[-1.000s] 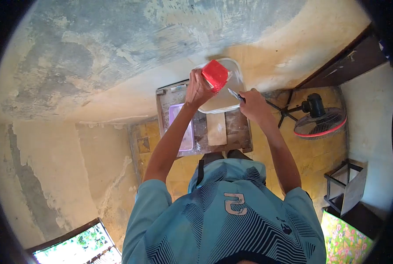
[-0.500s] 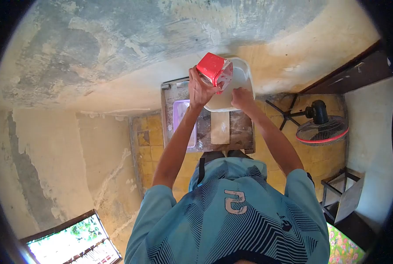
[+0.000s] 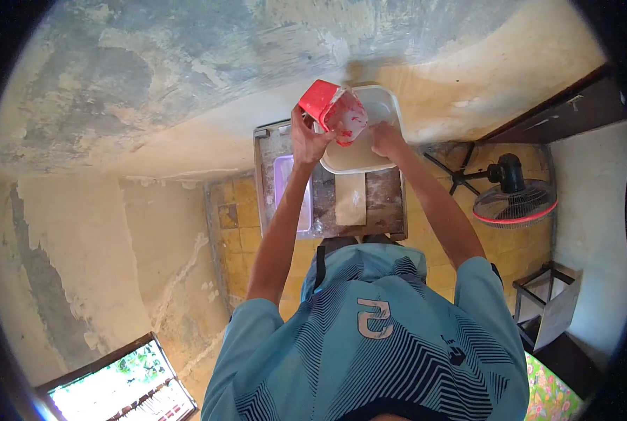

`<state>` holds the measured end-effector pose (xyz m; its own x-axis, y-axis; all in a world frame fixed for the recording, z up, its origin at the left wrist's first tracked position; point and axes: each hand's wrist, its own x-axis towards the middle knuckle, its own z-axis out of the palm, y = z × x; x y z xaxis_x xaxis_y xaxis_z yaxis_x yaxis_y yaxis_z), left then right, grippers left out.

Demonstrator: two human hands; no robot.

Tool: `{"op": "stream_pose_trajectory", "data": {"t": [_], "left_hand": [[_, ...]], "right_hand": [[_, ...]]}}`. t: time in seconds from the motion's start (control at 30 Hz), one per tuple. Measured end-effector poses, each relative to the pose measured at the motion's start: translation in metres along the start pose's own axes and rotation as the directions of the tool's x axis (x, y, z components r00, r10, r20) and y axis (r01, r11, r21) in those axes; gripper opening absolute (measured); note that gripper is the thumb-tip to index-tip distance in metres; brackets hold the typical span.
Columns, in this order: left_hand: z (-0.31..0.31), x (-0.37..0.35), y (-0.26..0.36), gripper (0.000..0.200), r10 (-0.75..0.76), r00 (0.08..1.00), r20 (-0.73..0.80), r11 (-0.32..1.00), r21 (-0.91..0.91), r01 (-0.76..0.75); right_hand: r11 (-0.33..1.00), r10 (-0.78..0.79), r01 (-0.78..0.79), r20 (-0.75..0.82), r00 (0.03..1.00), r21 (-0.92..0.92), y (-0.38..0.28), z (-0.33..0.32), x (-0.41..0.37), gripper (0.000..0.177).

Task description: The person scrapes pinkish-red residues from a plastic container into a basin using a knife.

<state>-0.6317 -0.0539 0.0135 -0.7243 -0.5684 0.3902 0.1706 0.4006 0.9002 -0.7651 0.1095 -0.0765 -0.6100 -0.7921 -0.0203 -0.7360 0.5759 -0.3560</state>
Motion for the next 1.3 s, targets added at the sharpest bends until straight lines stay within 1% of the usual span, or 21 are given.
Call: {"op": "stream_pose_trajectory", "data": {"t": [0.03, 0.1, 0.13, 0.17, 0.2, 0.23, 0.3, 0.33, 0.4, 0.43, 0.53, 0.6, 0.63, 0.7, 0.73, 0.8, 0.9, 1.0, 1.1, 1.2, 1.3], "left_hand": [[0.0, -0.001, 0.001, 0.093, -0.025, 1.0, 0.014, 1.0, -0.006, 0.025], [-0.002, -0.005, 0.004, 0.095, -0.079, 0.996, 0.04, 0.997, -0.016, 0.08], [-0.002, -0.006, 0.007, 0.096, -0.051, 0.997, 0.057, 0.998, 0.044, 0.049], [-0.002, -0.006, 0.009, 0.097, -0.026, 0.997, 0.076, 0.994, 0.105, 0.018], [-0.002, -0.008, 0.009, 0.099, -0.004, 0.996, 0.094, 0.986, 0.164, -0.012], [-0.001, -0.008, 0.006, 0.102, -0.006, 0.994, 0.113, 0.99, 0.144, -0.011], [0.002, -0.009, -0.004, 0.108, -0.013, 0.987, 0.161, 0.995, 0.104, -0.004], [0.004, -0.009, -0.008, 0.108, 0.006, 0.986, 0.169, 0.989, 0.147, -0.031], [0.005, -0.01, -0.008, 0.108, 0.041, 0.981, 0.192, 0.969, 0.233, -0.086], [0.004, -0.008, -0.004, 0.107, 0.02, 0.971, 0.238, 0.957, 0.277, -0.088], [-0.002, -0.002, 0.01, 0.105, -0.079, 0.932, 0.353, 0.911, 0.404, -0.076], [-0.003, 0.006, 0.009, 0.104, -0.168, 0.9, 0.403, 0.873, 0.485, -0.054], [-0.003, 0.009, -0.001, 0.104, -0.2, 0.889, 0.412, 0.866, 0.5, -0.036], [-0.001, 0.012, -0.019, 0.106, -0.262, 0.864, 0.429, 0.849, 0.529, -0.005], [-0.001, 0.011, -0.021, 0.104, -0.288, 0.861, 0.419, 0.827, 0.562, 0.003], [0.003, 0.01, -0.021, 0.101, -0.336, 0.851, 0.403, 0.782, 0.623, 0.015], [0.007, 0.009, -0.016, 0.095, -0.359, 0.859, 0.366, 0.757, 0.652, 0.038], [0.006, 0.011, -0.019, 0.093, -0.345, 0.859, 0.378, 0.755, 0.656, 0.015], [0.008, 0.012, -0.016, 0.095, -0.409, 0.836, 0.365, 0.723, 0.689, 0.054], [0.007, 0.012, -0.019, 0.09, -0.405, 0.832, 0.38, 0.727, 0.686, 0.04], [0.007, 0.013, -0.017, 0.075, -0.397, 0.842, 0.364, 0.725, 0.687, 0.045]], "right_hand": [[0.999, -0.013, 0.015, -0.053, 0.999, 0.029, 0.004, 0.001, 0.001, 0.033], [0.989, 0.059, -0.04, -0.131, 0.99, 0.143, 0.003, 0.0, 0.012, 0.032], [0.977, 0.095, -0.06, -0.168, 0.981, 0.202, -0.008, -0.012, 0.015, 0.031], [0.964, 0.07, -0.009, -0.22, 0.973, 0.266, -0.013, -0.026, 0.012, 0.03], [0.945, 0.047, 0.045, -0.271, 0.962, 0.325, -0.026, -0.058, -0.001, 0.029], [0.921, 0.023, 0.104, -0.319, 0.947, 0.376, -0.033, -0.078, -0.007, 0.028], [0.924, 0.0, 0.064, -0.166, 0.986, 0.378, -0.03, -0.081, -0.007, 0.017], [0.926, -0.008, 0.042, -0.092, 0.996, 0.375, -0.025, -0.082, -0.006, 0.014], [0.949, 0.026, 0.01, -0.108, 0.994, 0.315, -0.018, -0.075, -0.008, 0.014], [0.959, 0.039, -0.003, -0.118, 0.992, 0.284, -0.015, -0.072, -0.008, 0.014], [0.95, 0.028, -0.01, -0.056, 0.998, 0.313, -0.012, -0.071, -0.016, 0.016], [0.966, -0.008, 0.04, -0.125, 0.992, 0.254, -0.01, -0.062, -0.018, 0.014], [0.973, -0.03, 0.065, -0.159, 0.987, 0.223, -0.009, -0.057, -0.018, 0.013], [0.98, -0.02, 0.043, -0.12, 0.993, 0.192, -0.007, -0.05, -0.014, 0.013], [0.984, -0.014, 0.032, -0.1, 0.995, 0.177, -0.006, -0.048, -0.012, 0.013], [0.987, -0.02, 0.037, -0.112, 0.993, 0.154, -0.004, -0.045, -0.013, 0.014], [0.988, -0.012, 0.027, -0.102, 0.995, 0.155, -0.005, -0.044, -0.014, 0.015], [0.986, 0.017, -0.007, -0.061, 0.998, 0.166, -0.005, -0.044, -0.013, 0.016], [0.986, 0.021, -0.014, -0.041, 0.999, 0.164, -0.004, -0.043, -0.01, 0.016], [0.988, 0.027, -0.023, -0.026, 0.999, 0.154, -0.004, -0.046, -0.011, 0.016], [0.984, 0.016, -0.006, -0.056, 0.998, 0.175, -0.008, -0.055, -0.015, 0.018]]}}
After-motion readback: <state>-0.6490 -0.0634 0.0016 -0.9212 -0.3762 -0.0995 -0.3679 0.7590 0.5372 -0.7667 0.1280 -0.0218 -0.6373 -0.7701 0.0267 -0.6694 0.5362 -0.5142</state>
